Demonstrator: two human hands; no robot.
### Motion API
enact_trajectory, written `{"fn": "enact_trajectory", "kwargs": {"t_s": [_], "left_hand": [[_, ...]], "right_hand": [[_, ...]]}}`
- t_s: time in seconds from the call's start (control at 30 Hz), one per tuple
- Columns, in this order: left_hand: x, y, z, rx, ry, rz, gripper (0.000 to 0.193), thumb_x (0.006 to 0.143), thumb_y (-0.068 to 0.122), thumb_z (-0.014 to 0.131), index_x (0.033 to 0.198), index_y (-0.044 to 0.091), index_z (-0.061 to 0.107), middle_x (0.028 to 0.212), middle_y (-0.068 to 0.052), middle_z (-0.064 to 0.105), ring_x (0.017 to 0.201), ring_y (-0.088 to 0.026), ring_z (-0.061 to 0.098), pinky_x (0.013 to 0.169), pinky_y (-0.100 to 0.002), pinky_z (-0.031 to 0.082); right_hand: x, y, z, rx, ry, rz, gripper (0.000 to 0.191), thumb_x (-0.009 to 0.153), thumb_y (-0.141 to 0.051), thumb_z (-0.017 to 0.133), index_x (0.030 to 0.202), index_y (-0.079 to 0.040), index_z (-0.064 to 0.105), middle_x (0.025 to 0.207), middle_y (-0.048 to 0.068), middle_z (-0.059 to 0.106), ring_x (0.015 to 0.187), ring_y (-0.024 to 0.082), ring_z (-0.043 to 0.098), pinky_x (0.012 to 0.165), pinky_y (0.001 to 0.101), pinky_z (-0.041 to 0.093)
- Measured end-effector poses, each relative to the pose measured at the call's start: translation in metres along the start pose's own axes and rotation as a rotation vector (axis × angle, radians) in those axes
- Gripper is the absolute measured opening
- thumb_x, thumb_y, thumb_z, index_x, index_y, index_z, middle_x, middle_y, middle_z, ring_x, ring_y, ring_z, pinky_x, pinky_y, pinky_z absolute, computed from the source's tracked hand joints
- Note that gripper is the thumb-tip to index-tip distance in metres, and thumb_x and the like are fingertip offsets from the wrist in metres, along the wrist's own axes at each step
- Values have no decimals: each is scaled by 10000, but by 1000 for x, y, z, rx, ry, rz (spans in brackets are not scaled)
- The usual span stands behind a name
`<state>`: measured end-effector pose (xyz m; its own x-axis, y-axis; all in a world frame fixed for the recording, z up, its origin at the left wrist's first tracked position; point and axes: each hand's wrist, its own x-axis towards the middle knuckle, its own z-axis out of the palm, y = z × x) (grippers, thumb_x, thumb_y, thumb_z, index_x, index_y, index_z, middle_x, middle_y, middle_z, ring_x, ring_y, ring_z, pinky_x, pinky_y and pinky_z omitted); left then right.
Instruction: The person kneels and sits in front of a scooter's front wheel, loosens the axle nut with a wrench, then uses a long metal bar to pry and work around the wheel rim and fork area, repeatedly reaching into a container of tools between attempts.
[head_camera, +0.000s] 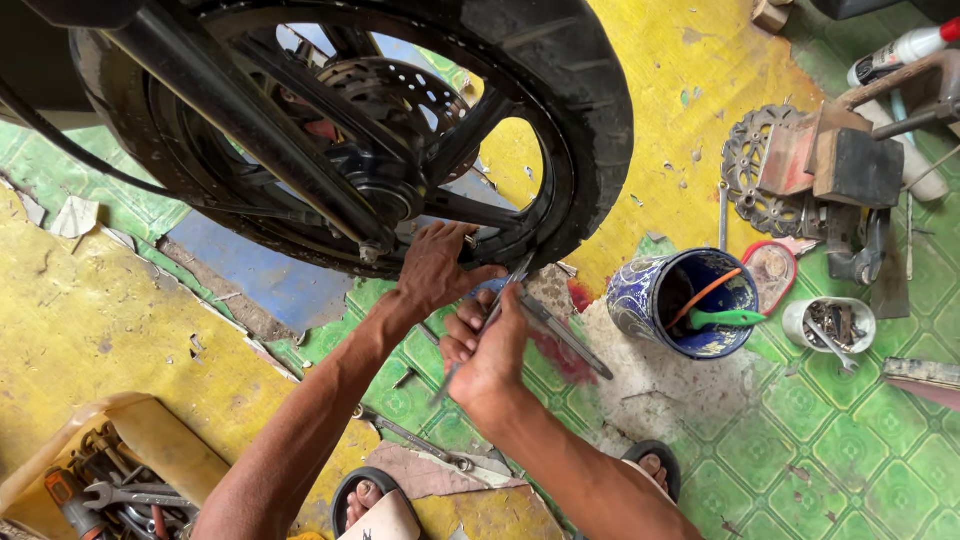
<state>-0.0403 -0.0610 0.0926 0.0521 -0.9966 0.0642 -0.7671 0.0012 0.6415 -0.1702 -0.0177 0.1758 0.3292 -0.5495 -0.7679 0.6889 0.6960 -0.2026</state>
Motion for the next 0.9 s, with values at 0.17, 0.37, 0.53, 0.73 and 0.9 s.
{"fn": "enact_trajectory", "kwargs": {"t_s": [0.17, 0.37, 0.53, 0.73, 0.9], "left_hand": [[4, -38, 33, 1, 38, 67, 695, 780, 521, 700, 1282, 45, 644, 1162, -125, 713, 1046, -306, 607, 988, -426, 423], [-6, -67, 88, 750, -133, 157, 320, 1031, 304, 521, 1235, 59, 552, 1048, -51, 596, 937, -223, 555, 913, -338, 479], [-7, -45, 72, 185, 71, -114, 481, 941, 389, 596, 1277, 46, 622, 1161, -127, 678, 1121, -297, 597, 1046, -418, 432], [-1, -9, 4, 86, -71, -126, 905, 769, 739, 744, 1283, 3, 625, 1189, -205, 683, 1141, -363, 597, 1049, -488, 424], [-8, 1, -24, 79, -230, -242, 876, 720, 716, 758, 1245, 23, 645, 1122, -156, 711, 1174, -326, 606, 983, -477, 504]], "right_hand": [[9, 8, 31, 135, -34, -25, 522, 1021, -613, 354, 747, -179, 452, 556, -48, 315, 423, 93, 239, 369, 264, 177], [37, 28, 89, 297, -61, -287, 604, 1053, -586, 345, 625, -170, 249, 484, -51, 241, 386, 115, 184, 366, 287, 164], [20, 21, 64, 122, 35, -241, 526, 1044, -573, 293, 765, -137, 385, 517, -45, 285, 396, 113, 178, 345, 288, 151], [9, -54, -34, -473, -97, 85, 511, 1057, -560, 361, 895, -118, 558, 555, -57, 358, 399, 73, 209, 326, 250, 139], [45, -137, -87, -1522, -333, -203, 584, 1102, -503, 418, 857, -37, 670, 592, -41, 441, 478, 93, 386, 420, 284, 283]]}}
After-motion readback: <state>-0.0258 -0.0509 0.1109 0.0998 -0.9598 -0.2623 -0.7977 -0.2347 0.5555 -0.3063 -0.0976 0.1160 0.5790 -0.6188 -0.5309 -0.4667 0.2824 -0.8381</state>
